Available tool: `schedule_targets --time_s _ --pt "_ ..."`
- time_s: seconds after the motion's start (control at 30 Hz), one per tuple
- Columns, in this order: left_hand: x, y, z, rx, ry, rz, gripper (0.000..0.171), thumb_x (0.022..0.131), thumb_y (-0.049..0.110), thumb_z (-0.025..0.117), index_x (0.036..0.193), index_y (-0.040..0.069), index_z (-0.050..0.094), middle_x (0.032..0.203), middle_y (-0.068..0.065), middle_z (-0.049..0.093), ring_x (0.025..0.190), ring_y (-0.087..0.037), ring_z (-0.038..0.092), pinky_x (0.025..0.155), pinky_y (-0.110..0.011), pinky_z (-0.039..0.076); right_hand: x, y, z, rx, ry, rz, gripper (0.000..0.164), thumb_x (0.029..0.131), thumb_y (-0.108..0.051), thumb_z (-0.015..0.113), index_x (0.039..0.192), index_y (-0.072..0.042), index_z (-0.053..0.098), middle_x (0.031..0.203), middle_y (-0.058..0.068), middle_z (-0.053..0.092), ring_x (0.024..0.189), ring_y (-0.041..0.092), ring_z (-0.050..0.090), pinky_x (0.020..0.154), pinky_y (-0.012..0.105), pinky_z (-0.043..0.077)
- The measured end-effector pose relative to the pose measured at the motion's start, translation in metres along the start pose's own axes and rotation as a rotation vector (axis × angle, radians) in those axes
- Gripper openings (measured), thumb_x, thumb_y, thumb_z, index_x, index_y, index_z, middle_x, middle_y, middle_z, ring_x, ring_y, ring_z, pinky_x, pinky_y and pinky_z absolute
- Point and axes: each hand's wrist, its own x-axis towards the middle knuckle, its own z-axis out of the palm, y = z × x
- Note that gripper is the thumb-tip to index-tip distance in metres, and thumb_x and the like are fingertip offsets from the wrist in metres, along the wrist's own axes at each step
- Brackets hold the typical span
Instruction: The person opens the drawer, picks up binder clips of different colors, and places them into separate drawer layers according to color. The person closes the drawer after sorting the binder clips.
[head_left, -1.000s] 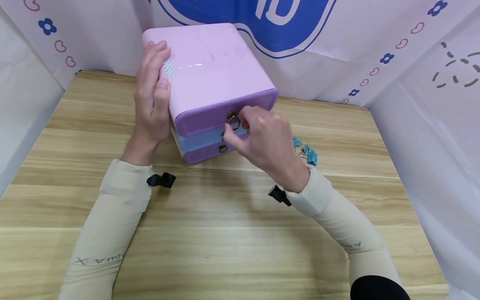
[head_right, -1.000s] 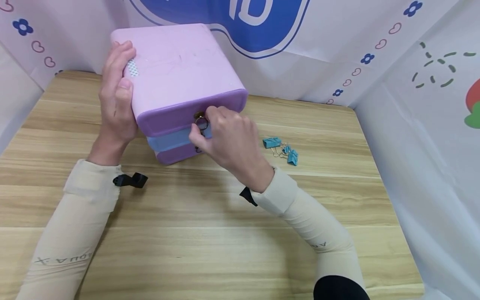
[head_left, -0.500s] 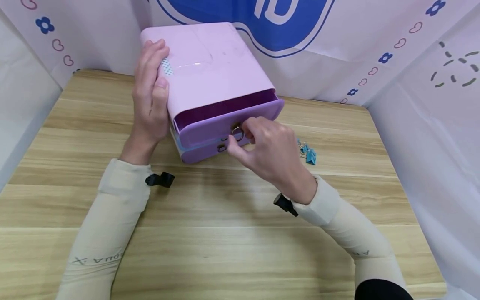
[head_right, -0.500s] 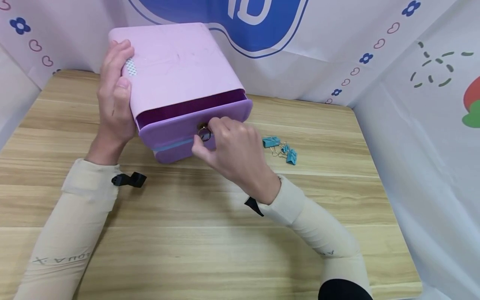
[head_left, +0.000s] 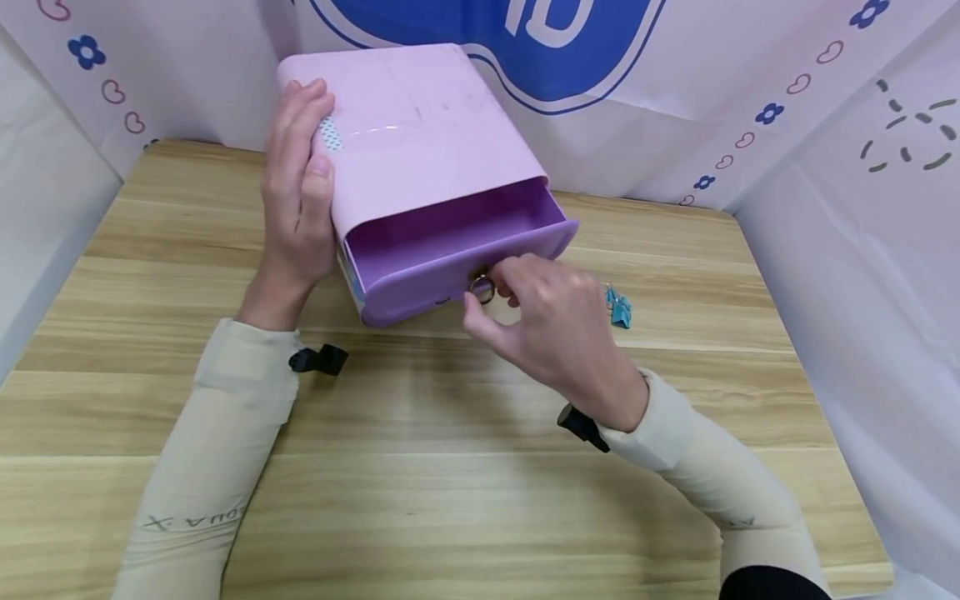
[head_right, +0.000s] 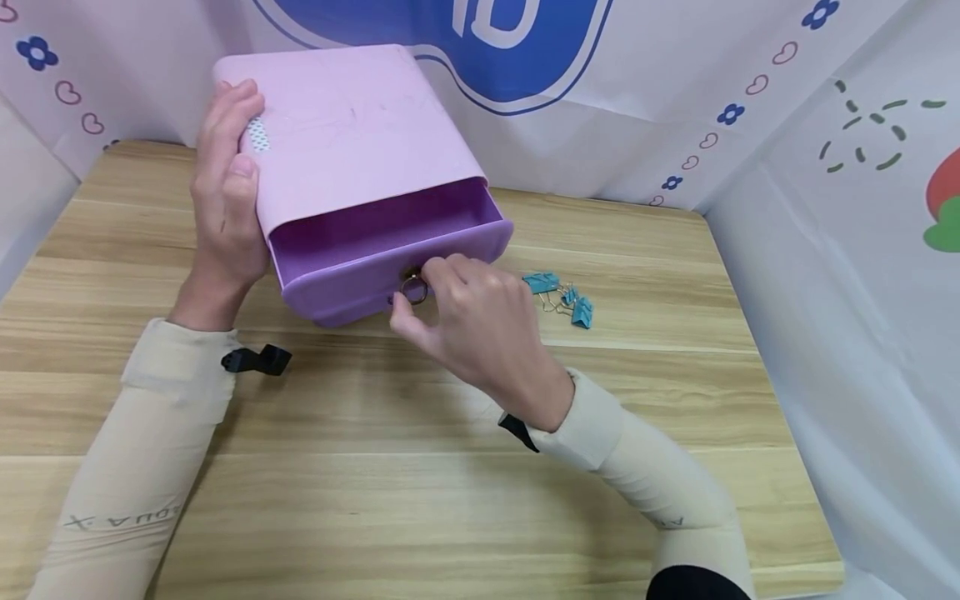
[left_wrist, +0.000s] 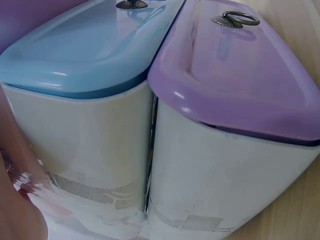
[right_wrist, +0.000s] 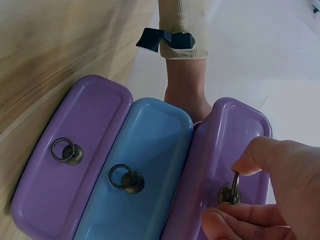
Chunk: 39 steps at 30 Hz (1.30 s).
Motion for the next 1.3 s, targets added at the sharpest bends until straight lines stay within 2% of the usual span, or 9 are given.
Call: schedule_targets --time_s 0.23,0.53,0.67,0.9,1.17,1.3 --pt "0.000 -0.001 -0.001 0.005 -0.001 0.009 0.061 0.084 0.024 0.031 0.129 -0.012 0.053 0.139 -0.029 0.049 0.143 -0.020 0.035 0.124 -0.032 0.018 -0.007 -0.002 -0.004 -0.002 0.028 -0.001 0.023 0.079 -0.030 0.067 0.069 -0.012 0.056 0.062 -0.003 0.057 0.051 0.008 0.045 0.043 0.019 0.036" --pt "-0.001 0.000 -0.002 0.012 -0.019 0.011 0.061 0.085 0.023 0.031 0.130 -0.011 0.053 0.140 -0.028 0.048 0.144 -0.022 0.034 0.124 -0.032 0.018 -0.015 -0.003 -0.006 -0.007 0.038 -0.026 0.023 0.078 -0.030 0.068 0.069 -0.011 0.057 0.060 -0.001 0.057 0.049 0.010 0.044 0.043 0.019 0.035" --pt "0.000 0.002 -0.002 0.013 -0.027 -0.004 0.060 0.084 0.022 0.031 0.130 -0.011 0.052 0.141 -0.028 0.048 0.144 -0.025 0.033 0.125 -0.032 0.017 -0.016 -0.004 -0.007 -0.002 0.034 -0.031 0.023 0.078 -0.029 0.068 0.069 -0.011 0.057 0.060 0.000 0.057 0.049 0.010 0.045 0.043 0.019 0.036" --pt "0.000 0.005 -0.002 -0.001 -0.021 -0.049 0.062 0.083 0.024 0.031 0.130 -0.009 0.053 0.142 -0.024 0.048 0.145 -0.023 0.032 0.125 -0.029 0.016 -0.018 -0.005 -0.006 -0.013 0.018 -0.031 0.023 0.078 -0.030 0.068 0.070 -0.011 0.058 0.061 -0.001 0.059 0.049 0.009 0.046 0.041 0.019 0.036" --pt "0.000 0.002 -0.001 0.003 -0.013 -0.003 0.060 0.084 0.021 0.031 0.129 -0.012 0.052 0.140 -0.029 0.048 0.143 -0.027 0.034 0.124 -0.032 0.017 -0.020 -0.003 -0.006 -0.009 -0.005 -0.013 0.024 0.081 -0.034 0.066 0.074 -0.011 0.060 0.064 -0.001 0.062 0.051 0.009 0.050 0.043 0.020 0.040" --pt "0.000 0.002 -0.001 0.004 -0.011 -0.007 0.060 0.084 0.022 0.031 0.129 -0.012 0.053 0.140 -0.028 0.048 0.143 -0.025 0.034 0.124 -0.031 0.017 -0.021 -0.001 -0.007 -0.014 -0.013 -0.011 0.027 0.081 -0.036 0.067 0.077 -0.010 0.062 0.066 0.000 0.062 0.052 0.009 0.052 0.043 0.021 0.041"
